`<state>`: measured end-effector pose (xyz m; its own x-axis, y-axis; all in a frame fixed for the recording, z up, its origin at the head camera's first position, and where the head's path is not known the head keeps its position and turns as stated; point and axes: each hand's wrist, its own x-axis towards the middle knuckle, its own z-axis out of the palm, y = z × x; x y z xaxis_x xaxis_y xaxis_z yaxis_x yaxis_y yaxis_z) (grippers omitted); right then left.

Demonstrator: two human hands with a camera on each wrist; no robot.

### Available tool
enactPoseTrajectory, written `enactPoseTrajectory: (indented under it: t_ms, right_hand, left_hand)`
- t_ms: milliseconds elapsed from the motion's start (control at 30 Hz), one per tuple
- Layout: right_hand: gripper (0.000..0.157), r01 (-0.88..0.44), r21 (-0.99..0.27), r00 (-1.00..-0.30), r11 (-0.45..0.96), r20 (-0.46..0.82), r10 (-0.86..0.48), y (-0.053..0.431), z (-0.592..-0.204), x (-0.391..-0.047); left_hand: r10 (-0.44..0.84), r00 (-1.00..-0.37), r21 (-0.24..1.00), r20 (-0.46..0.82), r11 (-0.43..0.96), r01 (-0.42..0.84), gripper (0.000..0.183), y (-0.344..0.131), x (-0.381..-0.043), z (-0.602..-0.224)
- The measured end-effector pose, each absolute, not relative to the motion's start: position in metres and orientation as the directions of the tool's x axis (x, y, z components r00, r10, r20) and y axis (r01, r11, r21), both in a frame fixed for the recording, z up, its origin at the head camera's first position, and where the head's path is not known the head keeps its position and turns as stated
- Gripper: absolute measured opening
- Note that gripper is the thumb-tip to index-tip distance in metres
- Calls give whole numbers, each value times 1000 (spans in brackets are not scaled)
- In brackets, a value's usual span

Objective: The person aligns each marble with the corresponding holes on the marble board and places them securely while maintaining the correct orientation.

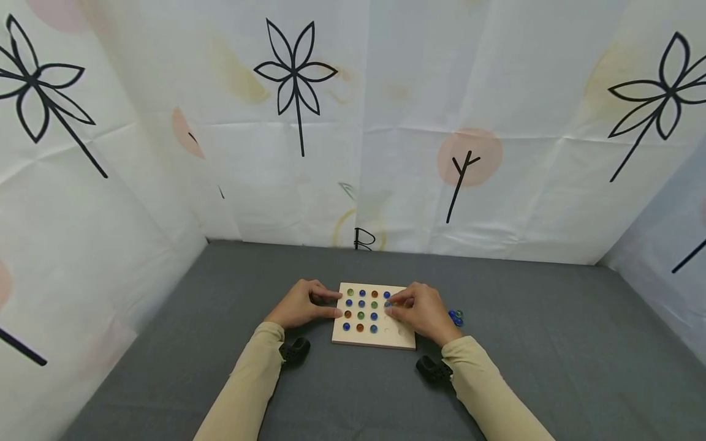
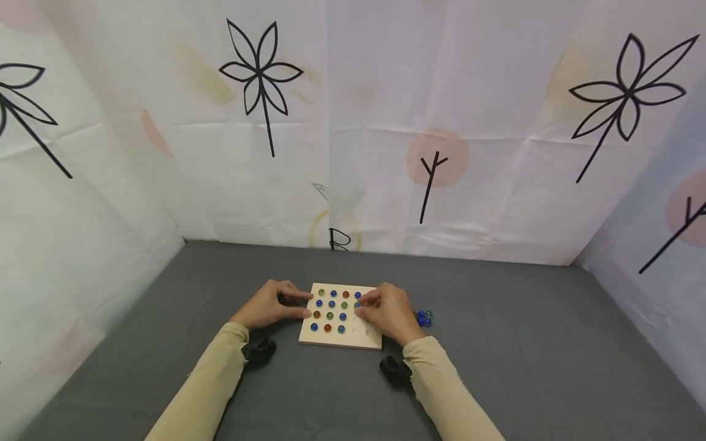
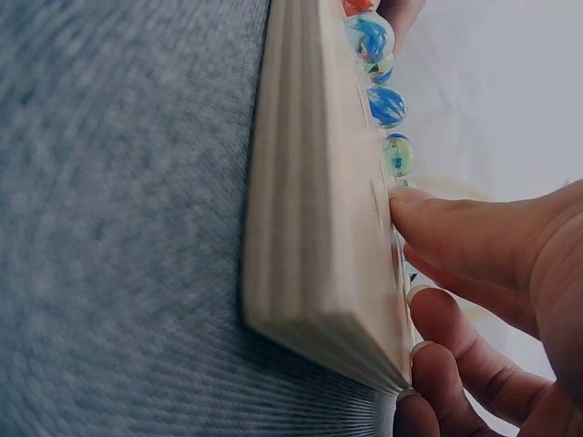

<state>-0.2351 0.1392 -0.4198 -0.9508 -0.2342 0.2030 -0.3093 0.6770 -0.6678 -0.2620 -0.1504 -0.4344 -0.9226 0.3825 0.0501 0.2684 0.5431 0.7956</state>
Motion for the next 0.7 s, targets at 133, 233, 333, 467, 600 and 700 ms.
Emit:
enactPoseTrajectory:
  t_ms: [133, 233, 333, 467, 600, 700]
  right_hand:
    - [12, -312, -668, -950, 676, 205, -236, 138, -420, -235]
    - [12, -312, -668, -950, 676, 205, -236, 138, -420, -236]
    - [11, -305, -672, -952, 675, 201, -231, 137, -421, -235]
    - [11, -297, -677, -955, 674, 194, -225, 137, -420, -235]
    - [11, -296, -677, -955, 674, 194, -224, 137, -420, -234]
    - [12, -295, -678, -955, 674, 193, -224, 137, -419, -234]
  left_hand:
    - [380, -924, 794, 49, 546, 266, 38, -150, -262, -433]
    - [376, -926, 797, 45, 546, 261, 38, -150, -262, -433]
    - [374, -927, 801, 40, 543, 253, 38, -151, -262, -434]
    - [373, -927, 803, 39, 541, 252, 38, -151, -262, -435]
    - [377, -925, 805, 41, 536, 254, 39, -151, -262, -434]
    - [381, -924, 807, 40, 533, 255, 39, -151, -262, -433]
